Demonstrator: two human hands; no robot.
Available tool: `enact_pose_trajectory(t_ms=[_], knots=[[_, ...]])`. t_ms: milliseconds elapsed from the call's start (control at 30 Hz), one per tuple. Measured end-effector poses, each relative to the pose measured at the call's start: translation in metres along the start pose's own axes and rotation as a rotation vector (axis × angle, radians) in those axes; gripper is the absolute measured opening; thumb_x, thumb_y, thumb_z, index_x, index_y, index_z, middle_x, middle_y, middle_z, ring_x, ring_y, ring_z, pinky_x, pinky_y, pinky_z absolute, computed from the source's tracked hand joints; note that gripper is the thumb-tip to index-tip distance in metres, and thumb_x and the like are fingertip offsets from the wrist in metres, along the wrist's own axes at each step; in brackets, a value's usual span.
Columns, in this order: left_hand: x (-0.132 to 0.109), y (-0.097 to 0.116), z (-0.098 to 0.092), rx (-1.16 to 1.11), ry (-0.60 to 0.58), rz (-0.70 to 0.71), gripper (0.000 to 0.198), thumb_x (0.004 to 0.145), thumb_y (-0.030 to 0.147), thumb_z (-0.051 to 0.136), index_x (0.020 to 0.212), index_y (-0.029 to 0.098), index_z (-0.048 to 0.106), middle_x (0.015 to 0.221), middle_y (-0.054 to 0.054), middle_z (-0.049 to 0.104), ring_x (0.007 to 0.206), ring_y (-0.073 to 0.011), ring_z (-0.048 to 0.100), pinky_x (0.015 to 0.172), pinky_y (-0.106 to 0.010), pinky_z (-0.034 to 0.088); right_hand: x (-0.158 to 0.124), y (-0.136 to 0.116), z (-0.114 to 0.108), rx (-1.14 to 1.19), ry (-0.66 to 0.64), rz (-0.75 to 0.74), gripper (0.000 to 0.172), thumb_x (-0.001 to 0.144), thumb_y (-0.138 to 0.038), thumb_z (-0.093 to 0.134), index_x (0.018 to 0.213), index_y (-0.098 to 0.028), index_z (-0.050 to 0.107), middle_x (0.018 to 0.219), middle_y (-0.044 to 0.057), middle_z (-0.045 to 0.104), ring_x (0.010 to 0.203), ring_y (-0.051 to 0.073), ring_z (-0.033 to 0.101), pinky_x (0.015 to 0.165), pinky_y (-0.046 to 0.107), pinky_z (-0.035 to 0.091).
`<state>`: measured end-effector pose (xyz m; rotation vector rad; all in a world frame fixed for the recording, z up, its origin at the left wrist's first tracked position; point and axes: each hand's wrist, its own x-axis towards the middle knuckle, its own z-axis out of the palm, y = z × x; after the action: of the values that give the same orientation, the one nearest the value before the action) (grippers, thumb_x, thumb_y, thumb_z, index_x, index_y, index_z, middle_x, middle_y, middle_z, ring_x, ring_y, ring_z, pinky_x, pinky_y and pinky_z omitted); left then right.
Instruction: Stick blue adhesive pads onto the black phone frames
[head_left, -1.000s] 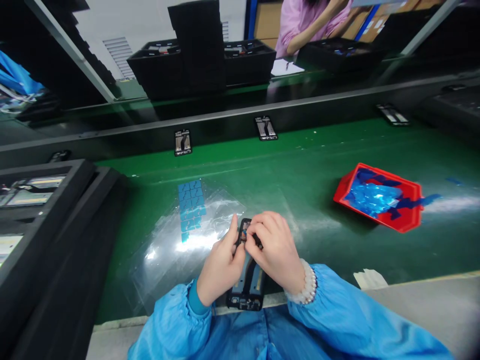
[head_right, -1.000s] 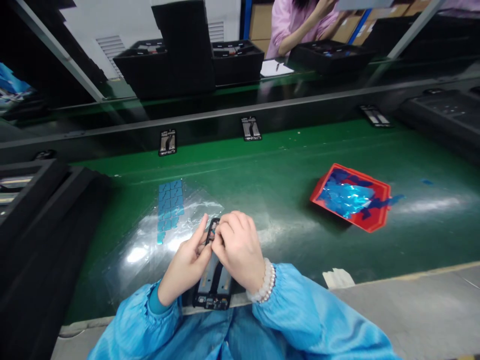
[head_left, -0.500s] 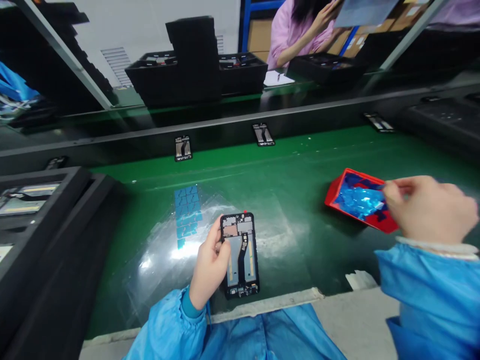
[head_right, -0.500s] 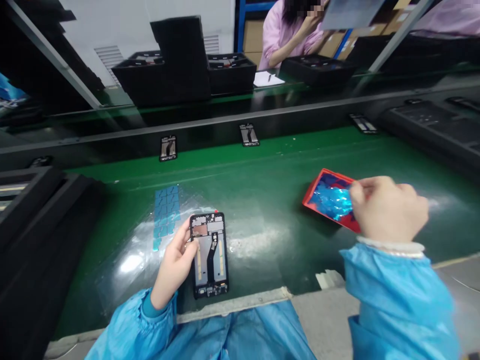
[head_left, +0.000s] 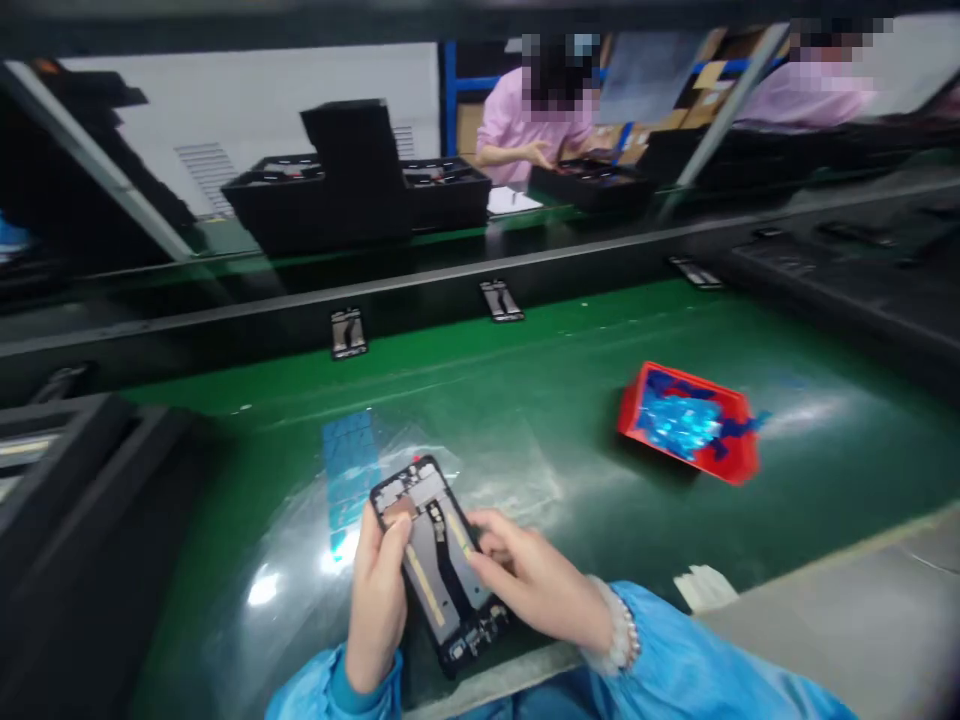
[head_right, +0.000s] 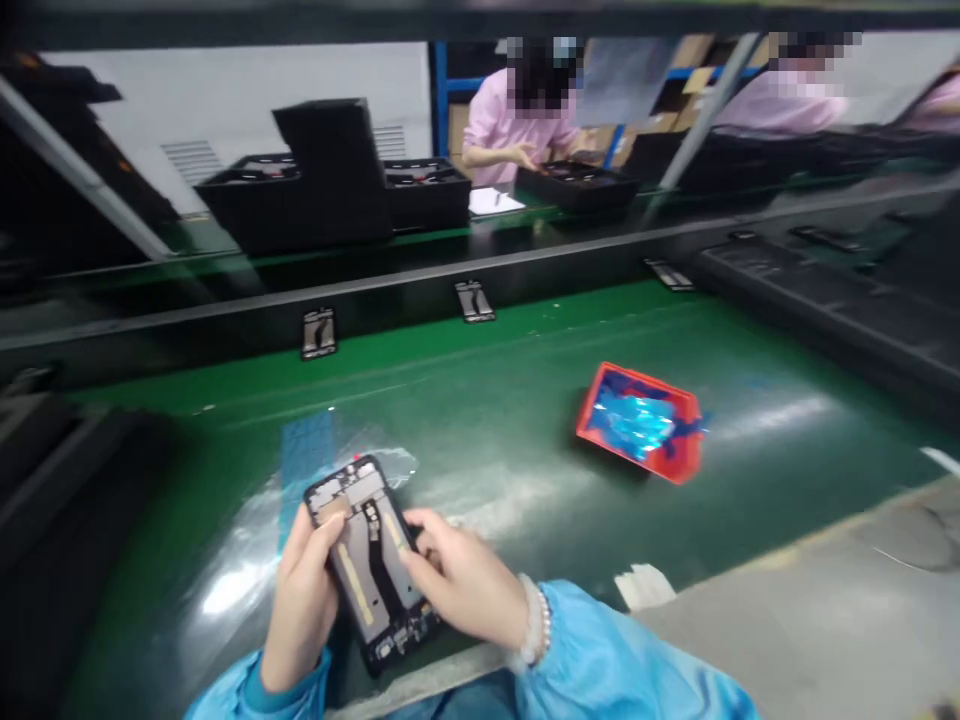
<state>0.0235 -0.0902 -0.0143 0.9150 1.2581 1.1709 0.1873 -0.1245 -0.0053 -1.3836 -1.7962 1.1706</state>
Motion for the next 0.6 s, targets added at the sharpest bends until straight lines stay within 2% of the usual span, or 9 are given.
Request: enact_pose_trajectory(t_ms=[100, 233, 367, 500, 600], knots=[[0.003, 0.006, 0.002, 0.03, 0.026, 0.03, 0.022, 0.081, 0.034, 0.056, 0.098, 0.019, 0.059, 0.089, -0.001, 0.066, 0.085, -0.0169, 0.061, 0.075, -0.025, 0.047, 0.001, 0.003, -0.003, 0.068, -0.091, 0.045, 0.026, 0.092, -0.031, 0.038, 0.113, -0.018, 0.047, 0.062, -0.004, 0.05, 0.054, 0.011, 0.05, 0.051, 0.022, 0.04], [0.009, 0.013, 0.002, 0.056, 0.032, 0.078, 0.016, 0.078, 0.028, 0.059, 0.089, 0.017, 0.061, 0.084, -0.001, 0.066, 0.08, -0.015, 0.06, 0.074, -0.024, 0.046, 0.003, 0.007, -0.016, -0.031, -0.113, 0.019, 0.031, 0.093, -0.033, 0.036, 0.12, -0.021, 0.042, 0.065, -0.003, 0.053, 0.057, 0.012, 0.052, 0.052, 0.024, 0.04], [0.011, 0.016, 0.002, 0.033, 0.011, 0.044, 0.012, 0.073, 0.026, 0.064, 0.078, 0.016, 0.059, 0.071, 0.002, 0.061, 0.068, -0.0122, 0.058, 0.064, -0.021, 0.045, 0.0, 0.005, -0.019, -0.128, -0.122, -0.011, 0.033, 0.093, -0.032, 0.035, 0.124, -0.023, 0.041, 0.068, -0.002, 0.057, 0.058, 0.013, 0.055, 0.053, 0.025, 0.042], [0.011, 0.014, -0.001, 0.05, 0.033, 0.016, 0.026, 0.066, 0.025, 0.07, 0.06, 0.017, 0.046, 0.052, 0.009, 0.043, 0.05, -0.0064, 0.044, 0.049, -0.016, 0.037, -0.004, 0.002, -0.028, -0.183, -0.14, -0.057, 0.035, 0.093, -0.029, 0.036, 0.127, -0.023, 0.041, 0.077, -0.001, 0.064, 0.057, 0.013, 0.058, 0.053, 0.024, 0.043], [0.011, 0.013, -0.004, 0.081, 0.046, -0.008, 0.029, 0.067, 0.03, 0.07, 0.06, 0.016, 0.046, 0.051, 0.008, 0.044, 0.049, -0.0071, 0.047, 0.049, -0.017, 0.039, 0.007, -0.002, -0.043, -0.173, -0.194, -0.124, 0.034, 0.092, -0.026, 0.039, 0.125, -0.023, 0.046, 0.089, 0.001, 0.067, 0.062, 0.012, 0.06, 0.06, 0.024, 0.047]])
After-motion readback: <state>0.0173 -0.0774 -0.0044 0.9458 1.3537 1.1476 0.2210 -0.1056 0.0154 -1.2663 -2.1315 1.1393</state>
